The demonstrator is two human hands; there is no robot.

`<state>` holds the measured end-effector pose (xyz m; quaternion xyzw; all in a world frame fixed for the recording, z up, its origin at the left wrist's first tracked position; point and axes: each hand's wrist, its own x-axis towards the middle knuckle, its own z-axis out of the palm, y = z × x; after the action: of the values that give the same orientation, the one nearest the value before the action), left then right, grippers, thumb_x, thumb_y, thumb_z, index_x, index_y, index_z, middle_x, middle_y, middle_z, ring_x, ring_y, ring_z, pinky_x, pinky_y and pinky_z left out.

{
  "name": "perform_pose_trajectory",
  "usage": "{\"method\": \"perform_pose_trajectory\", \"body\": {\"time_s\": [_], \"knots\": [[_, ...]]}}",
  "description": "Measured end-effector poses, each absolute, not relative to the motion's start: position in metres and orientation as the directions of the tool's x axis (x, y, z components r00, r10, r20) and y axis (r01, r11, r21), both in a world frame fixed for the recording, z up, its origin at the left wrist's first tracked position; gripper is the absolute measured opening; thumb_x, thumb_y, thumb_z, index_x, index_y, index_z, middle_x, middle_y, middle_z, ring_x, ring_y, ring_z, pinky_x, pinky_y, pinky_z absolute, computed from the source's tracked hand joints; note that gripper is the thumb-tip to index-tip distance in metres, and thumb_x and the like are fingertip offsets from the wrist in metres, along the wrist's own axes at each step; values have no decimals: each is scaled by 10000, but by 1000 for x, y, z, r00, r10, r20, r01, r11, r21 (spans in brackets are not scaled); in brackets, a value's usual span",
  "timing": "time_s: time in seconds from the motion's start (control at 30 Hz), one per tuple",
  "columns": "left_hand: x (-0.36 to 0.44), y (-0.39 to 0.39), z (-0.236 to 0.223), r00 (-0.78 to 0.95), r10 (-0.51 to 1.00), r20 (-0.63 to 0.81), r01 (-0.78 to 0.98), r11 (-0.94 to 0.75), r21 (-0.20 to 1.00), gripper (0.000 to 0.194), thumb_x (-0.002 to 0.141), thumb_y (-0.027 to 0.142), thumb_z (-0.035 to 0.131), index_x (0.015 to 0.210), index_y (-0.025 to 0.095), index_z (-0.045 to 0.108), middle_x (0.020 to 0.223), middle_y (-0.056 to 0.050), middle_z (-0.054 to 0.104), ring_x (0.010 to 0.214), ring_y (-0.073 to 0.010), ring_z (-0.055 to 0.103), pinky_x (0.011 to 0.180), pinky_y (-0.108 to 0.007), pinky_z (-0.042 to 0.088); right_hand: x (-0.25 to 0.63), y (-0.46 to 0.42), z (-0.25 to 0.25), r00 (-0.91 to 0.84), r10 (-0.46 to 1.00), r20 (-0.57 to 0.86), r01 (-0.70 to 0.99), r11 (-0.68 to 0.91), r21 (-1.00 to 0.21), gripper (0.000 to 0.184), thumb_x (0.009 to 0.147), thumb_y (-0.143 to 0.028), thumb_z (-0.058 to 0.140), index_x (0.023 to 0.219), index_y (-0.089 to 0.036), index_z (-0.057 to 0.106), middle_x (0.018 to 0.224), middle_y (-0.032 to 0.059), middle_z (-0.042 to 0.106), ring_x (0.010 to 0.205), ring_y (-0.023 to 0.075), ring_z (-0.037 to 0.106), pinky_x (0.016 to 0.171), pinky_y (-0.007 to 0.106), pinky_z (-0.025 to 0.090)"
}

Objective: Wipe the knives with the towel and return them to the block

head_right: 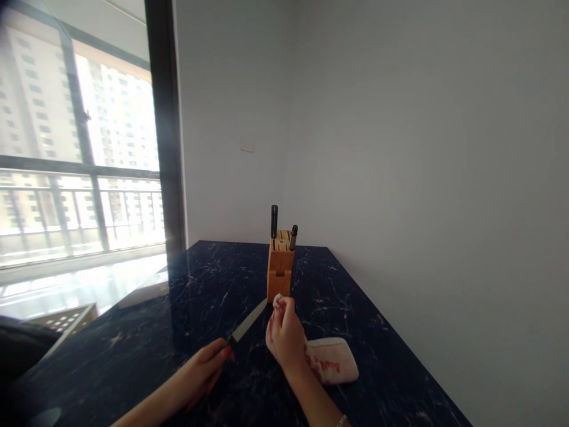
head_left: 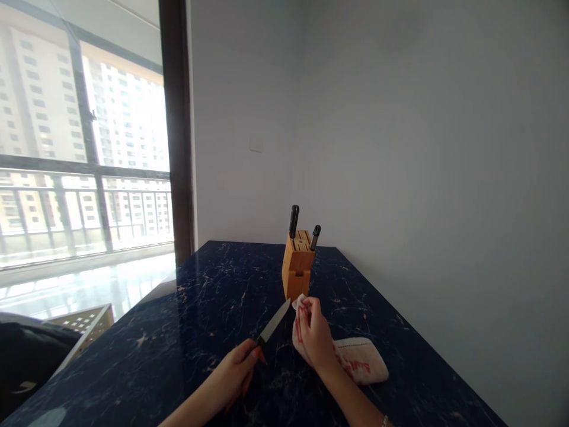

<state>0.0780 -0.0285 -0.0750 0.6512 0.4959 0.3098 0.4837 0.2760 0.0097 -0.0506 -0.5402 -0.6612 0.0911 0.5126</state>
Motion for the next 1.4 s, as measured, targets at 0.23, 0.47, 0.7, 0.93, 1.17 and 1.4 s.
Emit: {"method": "perform_pose_trajectory", "body": {"time_s": [0.23,0.47,0.7,0.93,1.17,1.4], "knots": [[80,-33,-70,332,941,-68,382,-68,921,531,751,659,326,855,169,502,395,101,368,303,-56,290,270,-144,178,252,-11,-46,-132,790,598,609,541,-580,141,842,-207,403,929,-200,514,946,61,614,893,181,582,791,295,426],[81,-30,-73,304,952,-29,391,-97,915,489,751,621,361,836,159,495,470,85,409,362,-65,353,328,-171,238,234,-29,-48,-242,849,469,554,518,-651,200,819,-154,416,956,-221,545,944,27,637,892,176,589,754,276,443],[83,-30,-70,271,960,-64,408,-54,912,533,722,666,351,841,164,485,413,100,382,331,-67,305,312,-180,191,235,-30,-44,-235,845,480,593,516,-618,190,806,-143,441,914,-217,578,931,20,648,882,171,589,768,275,431],[80,-29,-79,292,957,-9,380,-107,919,472,781,616,338,848,175,491,424,90,418,343,-71,353,330,-171,221,234,-33,-42,-218,822,526,647,525,-553,172,778,-111,459,851,-210,580,879,14,648,845,164,585,754,263,419],[80,-28,-81,258,966,-12,366,-87,926,519,754,666,322,832,179,483,409,99,381,339,-66,313,328,-172,182,233,-32,-43,-206,815,542,655,526,-542,174,758,-102,481,847,-212,581,859,12,648,836,162,585,756,258,414],[80,-31,-78,281,959,-36,373,-75,925,494,770,638,329,853,177,483,414,96,398,334,-67,320,319,-169,183,234,-34,-41,-221,824,521,658,521,-544,186,765,-103,465,869,-206,579,866,22,643,838,161,584,755,252,417]]}}
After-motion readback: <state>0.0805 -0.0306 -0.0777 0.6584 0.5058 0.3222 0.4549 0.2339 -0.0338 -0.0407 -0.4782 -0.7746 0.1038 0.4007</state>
